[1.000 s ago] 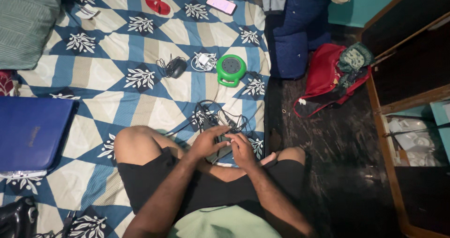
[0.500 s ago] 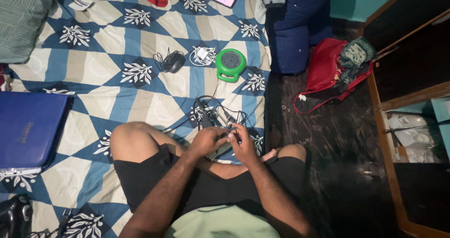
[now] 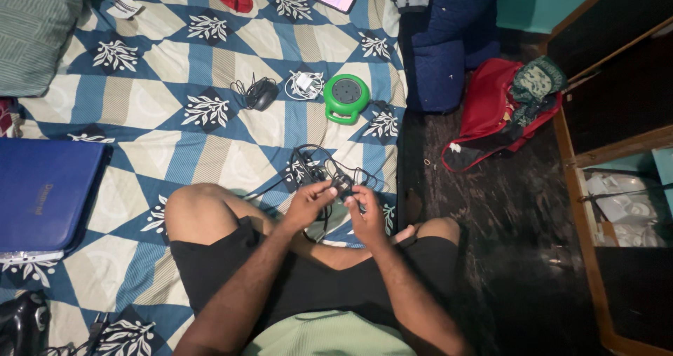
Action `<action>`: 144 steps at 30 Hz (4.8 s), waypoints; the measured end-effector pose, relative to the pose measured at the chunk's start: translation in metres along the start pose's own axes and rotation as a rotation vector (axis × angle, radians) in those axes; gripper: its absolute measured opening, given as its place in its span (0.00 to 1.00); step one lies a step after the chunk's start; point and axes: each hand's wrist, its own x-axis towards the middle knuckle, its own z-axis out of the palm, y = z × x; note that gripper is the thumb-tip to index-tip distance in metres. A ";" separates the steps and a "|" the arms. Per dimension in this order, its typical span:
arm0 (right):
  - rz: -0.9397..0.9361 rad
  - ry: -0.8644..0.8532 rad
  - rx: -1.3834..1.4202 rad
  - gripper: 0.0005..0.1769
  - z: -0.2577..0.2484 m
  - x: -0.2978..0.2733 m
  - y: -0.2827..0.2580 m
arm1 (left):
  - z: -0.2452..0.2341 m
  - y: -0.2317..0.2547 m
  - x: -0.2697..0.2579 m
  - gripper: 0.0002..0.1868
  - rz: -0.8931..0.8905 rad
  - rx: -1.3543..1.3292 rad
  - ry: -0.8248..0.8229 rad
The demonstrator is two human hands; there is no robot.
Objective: The person untangles and organizes several electronic cables and components on a bed, moving a power strip, a mouse, and various charging cords one at a time.
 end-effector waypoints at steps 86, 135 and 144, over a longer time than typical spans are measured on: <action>-0.083 -0.260 -0.104 0.33 0.025 0.084 -0.036 | -0.034 0.033 0.023 0.14 0.042 0.078 0.048; -0.358 -0.089 -0.506 0.09 0.030 0.061 0.001 | -0.077 0.005 0.023 0.16 -0.043 -0.403 0.298; -0.398 -0.012 -0.650 0.12 0.001 0.068 -0.013 | -0.120 -0.030 0.035 0.09 -0.149 0.119 0.241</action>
